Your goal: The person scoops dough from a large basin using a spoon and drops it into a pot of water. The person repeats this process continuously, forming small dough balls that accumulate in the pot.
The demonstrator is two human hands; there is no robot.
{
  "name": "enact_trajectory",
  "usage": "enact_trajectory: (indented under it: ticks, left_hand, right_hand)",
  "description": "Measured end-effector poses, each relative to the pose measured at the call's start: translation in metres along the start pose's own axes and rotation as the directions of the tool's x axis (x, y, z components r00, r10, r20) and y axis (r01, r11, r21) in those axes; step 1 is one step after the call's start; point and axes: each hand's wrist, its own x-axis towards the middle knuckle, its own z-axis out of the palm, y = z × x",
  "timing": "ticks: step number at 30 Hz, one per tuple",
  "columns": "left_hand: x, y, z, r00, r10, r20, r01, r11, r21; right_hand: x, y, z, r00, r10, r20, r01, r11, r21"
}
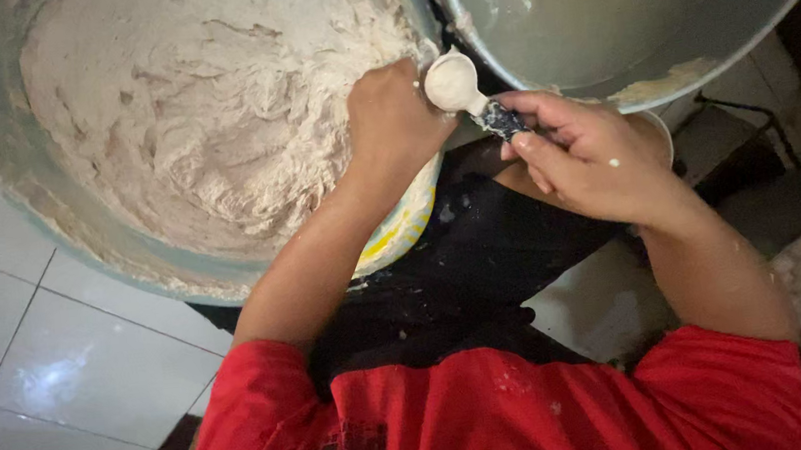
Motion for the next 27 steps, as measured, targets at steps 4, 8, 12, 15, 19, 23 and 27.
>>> enact_trajectory:
  ticks: [4, 8, 12, 15, 19, 23, 27]
  left_hand:
    - [0.001, 0.001, -0.003, 0.993, 0.009, -0.119, -0.003, 0.999, 0.05]
    - [-0.005, -0.004, 0.002, 0.994, 0.016, -0.105, -0.015, 1.0, 0.009]
    - [-0.009, -0.009, 0.01, 0.991, -0.012, -0.136, -0.015, 0.98, -0.2]
    - [-0.012, -0.006, 0.015, 0.971, 0.101, -0.216, -0.157, 0.952, -0.261]
    - [-0.015, -0.001, 0.019, 0.972, 0.085, -0.217, -0.163, 0.915, -0.369]
    - [-0.011, 0.001, 0.018, 0.99, 0.115, -0.085, -0.135, 0.947, -0.291]
    - [-0.006, 0.008, 0.014, 1.0, 0.015, 0.022, -0.012, 0.993, -0.119]
  right_hand:
    - [-0.01, 0.01, -0.03, 0.992, 0.038, -0.117, -0.057, 0.986, -0.159]
    - [-0.019, 0.02, -0.057, 0.951, -0.108, -0.288, -0.077, 0.824, -0.562]
    - [-0.016, 0.02, -0.065, 0.893, -0.323, -0.313, 0.052, 0.765, -0.641]
    - [-0.017, 0.018, -0.054, 0.936, -0.004, -0.351, -0.111, 0.946, -0.306]
    - [-0.016, 0.014, -0.021, 0.981, 0.072, -0.178, -0.124, 0.944, -0.307]
    - [-0.011, 0.005, 0.0, 0.992, -0.077, -0.096, 0.045, 0.952, -0.303]
    - [-0.007, 0.007, 0.002, 0.998, -0.044, -0.051, 0.037, 0.99, -0.138]
